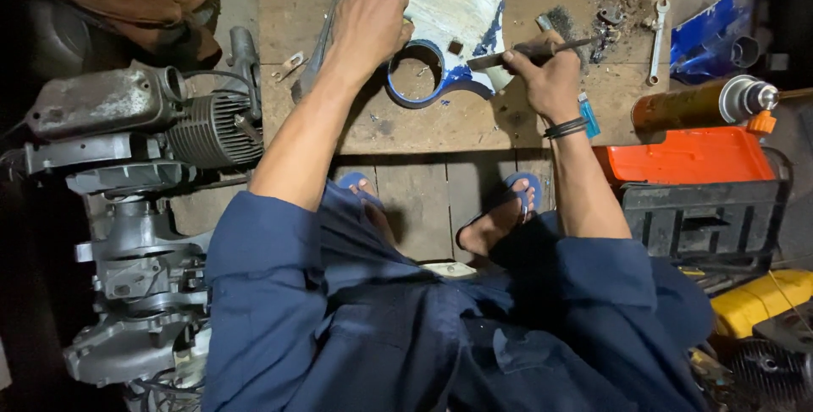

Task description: The person scrapes a blue motorcycle part with a metal tool, then uses a lighter to ignite a blowtorch and applies the flame to the part.

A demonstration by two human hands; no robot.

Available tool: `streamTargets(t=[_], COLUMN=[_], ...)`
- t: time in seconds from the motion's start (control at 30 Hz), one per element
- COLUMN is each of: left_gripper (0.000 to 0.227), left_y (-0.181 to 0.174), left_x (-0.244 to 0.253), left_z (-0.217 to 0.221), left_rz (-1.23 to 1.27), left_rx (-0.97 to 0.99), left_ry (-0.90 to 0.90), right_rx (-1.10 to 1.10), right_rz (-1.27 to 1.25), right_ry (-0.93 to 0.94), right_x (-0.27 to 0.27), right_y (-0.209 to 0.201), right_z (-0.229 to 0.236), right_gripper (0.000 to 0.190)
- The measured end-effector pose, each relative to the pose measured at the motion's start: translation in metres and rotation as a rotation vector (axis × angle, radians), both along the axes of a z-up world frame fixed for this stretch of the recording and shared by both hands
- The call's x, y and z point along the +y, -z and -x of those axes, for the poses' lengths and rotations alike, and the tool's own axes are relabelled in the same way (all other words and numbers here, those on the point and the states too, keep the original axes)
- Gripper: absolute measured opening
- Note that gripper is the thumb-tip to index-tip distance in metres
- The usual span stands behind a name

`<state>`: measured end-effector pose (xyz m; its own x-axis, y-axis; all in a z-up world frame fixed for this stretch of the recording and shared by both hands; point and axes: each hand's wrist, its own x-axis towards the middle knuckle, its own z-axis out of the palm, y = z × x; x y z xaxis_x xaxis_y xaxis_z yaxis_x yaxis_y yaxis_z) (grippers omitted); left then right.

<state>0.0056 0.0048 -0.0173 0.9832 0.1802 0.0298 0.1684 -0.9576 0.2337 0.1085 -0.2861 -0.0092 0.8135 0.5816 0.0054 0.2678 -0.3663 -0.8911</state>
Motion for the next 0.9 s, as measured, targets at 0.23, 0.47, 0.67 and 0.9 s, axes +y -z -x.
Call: streamTargets(t=[0.23,0.47,0.67,0.9], left_gripper=[0.021,0.024,0.019,0.018], left_y=[-0.004,0.002,-0.013,-0.023], left_x=[-0.001,0.0,-0.005,-0.014], left_z=[0.001,0.0,-0.002,0.014], left_rz=[0.012,-0.041,0.022,0.006], left_rx=[0.003,-0.01,0.066,0.12], left_ry=[-0.017,-0.011,-0.07,-0.105], right_rx=[-0.143,-0.063,-0.769,-1.027], right_rz=[0.061,-0.054,0.228,0.538], right_ry=[-0.079,-0.036,-0.325,-0.333], right_x=[0.006,-0.011,-0.029,-0.056], right_y=[-0.015,-0.05,-0.135,-0.19], right_z=[-0.006,-0.018,-0.031,-0.029], right_gripper=[0.018,0.012,0.019,0.014])
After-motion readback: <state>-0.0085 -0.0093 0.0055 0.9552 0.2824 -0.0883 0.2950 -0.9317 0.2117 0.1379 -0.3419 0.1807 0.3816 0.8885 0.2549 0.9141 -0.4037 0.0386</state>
